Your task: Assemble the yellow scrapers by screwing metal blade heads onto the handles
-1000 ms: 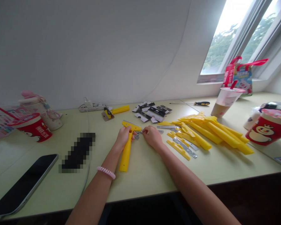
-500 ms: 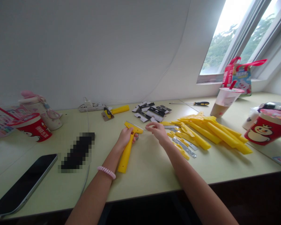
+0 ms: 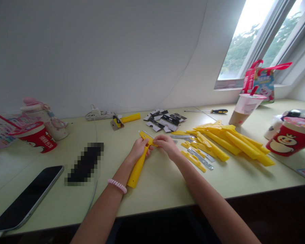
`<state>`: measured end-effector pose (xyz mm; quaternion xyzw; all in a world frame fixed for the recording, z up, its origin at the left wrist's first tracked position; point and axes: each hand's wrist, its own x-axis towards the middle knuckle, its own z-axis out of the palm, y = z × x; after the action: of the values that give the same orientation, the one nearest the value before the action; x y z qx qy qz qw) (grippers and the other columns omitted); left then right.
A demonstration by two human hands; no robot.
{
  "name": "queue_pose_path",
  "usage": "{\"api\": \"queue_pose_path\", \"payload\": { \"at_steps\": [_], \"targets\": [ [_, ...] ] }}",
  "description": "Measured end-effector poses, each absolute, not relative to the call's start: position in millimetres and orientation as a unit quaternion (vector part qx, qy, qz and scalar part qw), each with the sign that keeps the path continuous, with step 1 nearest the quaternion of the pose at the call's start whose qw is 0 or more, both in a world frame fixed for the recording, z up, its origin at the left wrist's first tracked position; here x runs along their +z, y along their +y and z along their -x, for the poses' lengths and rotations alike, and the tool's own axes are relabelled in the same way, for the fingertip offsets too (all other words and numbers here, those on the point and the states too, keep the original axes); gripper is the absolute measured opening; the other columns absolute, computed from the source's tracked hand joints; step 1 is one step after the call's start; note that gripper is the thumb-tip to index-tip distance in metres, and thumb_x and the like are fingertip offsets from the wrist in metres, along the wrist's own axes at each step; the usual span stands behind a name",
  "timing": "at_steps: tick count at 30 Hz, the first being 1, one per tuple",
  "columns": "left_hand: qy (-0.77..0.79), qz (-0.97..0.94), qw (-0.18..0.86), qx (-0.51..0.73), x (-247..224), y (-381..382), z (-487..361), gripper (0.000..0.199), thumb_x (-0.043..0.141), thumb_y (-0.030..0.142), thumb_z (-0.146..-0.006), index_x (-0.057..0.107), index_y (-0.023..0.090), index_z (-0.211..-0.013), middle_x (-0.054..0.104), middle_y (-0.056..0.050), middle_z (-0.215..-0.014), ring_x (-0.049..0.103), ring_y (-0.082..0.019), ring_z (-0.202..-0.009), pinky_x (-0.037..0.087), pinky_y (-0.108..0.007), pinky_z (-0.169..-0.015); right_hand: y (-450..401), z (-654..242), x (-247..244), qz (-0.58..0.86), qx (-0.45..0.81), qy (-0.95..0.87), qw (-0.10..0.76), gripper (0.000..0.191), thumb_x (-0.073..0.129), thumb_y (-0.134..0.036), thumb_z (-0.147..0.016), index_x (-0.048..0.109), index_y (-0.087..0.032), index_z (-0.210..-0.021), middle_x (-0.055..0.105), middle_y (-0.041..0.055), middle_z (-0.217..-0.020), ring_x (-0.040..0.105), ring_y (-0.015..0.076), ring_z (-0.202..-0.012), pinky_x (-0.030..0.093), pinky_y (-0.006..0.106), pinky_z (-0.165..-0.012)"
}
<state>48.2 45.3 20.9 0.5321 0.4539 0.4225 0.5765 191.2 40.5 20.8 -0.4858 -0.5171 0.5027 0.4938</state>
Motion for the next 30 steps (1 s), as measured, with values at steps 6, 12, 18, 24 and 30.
{"api": "queue_pose_path", "payload": {
  "at_steps": [6,12,18,24,30],
  "targets": [
    [0.436,-0.543,0.583,0.419,20.7,45.5,-49.9,0.016,0.042,0.029,-0.078,0.045,0.013,-0.078,0.056,-0.001,-0.053,0.046,-0.008,-0.032,0.031,-0.019,-0.031,35.9,-190.4,24.7,0.464,0.589,-0.434,0.499,0.018,0.06,-0.017,-0.055,0.054,-0.018,-0.072,0.054,-0.0032,-0.058,0.051,0.0093,-0.054,0.04,0.021,-0.053],
    [0.429,-0.546,0.587,0.416,20.7,45.9,-49.0,0.017,0.042,0.03,-0.078,0.045,0.013,-0.078,0.056,-0.001,-0.054,0.046,-0.008,-0.033,0.031,-0.019,-0.031,36.9,-188.0,22.3,0.444,0.59,-0.436,0.515,0.014,0.059,-0.017,-0.054,0.054,-0.017,-0.067,0.054,-0.0032,-0.06,0.051,0.0082,-0.056,0.039,0.02,-0.052],
    [0.43,-0.537,0.598,0.41,21.6,44.3,-48.4,0.017,0.042,0.03,-0.078,0.046,0.013,-0.08,0.056,0.0,-0.053,0.045,-0.008,-0.032,0.03,-0.018,-0.031,36.9,-189.0,22.0,0.439,0.59,-0.442,0.513,0.022,0.061,-0.017,-0.054,0.053,-0.019,-0.075,0.055,-0.0047,-0.056,0.051,0.0084,-0.052,0.039,0.021,-0.052],
    [0.413,-0.544,0.607,0.407,24.7,42.1,-47.7,0.018,0.041,0.03,-0.079,0.047,0.013,-0.082,0.056,0.0,-0.055,0.046,-0.008,-0.033,0.031,-0.019,-0.032,37.7,-193.7,24.8,0.435,0.629,-0.402,0.504,0.025,0.062,-0.013,-0.056,0.056,-0.018,-0.079,0.058,-0.0014,-0.062,0.055,0.0103,-0.058,0.044,0.021,-0.054],
    [0.398,-0.552,0.607,0.412,24.9,43.0,-47.2,0.02,0.041,0.031,-0.079,0.048,0.012,-0.082,0.056,-0.001,-0.055,0.045,-0.008,-0.034,0.031,-0.018,-0.032,37.4,-193.8,26.1,0.404,0.654,-0.403,0.496,0.011,0.06,-0.015,-0.064,0.059,-0.016,-0.075,0.059,0.0013,-0.07,0.058,0.0103,-0.064,0.049,0.022,-0.064]
  ]
}}
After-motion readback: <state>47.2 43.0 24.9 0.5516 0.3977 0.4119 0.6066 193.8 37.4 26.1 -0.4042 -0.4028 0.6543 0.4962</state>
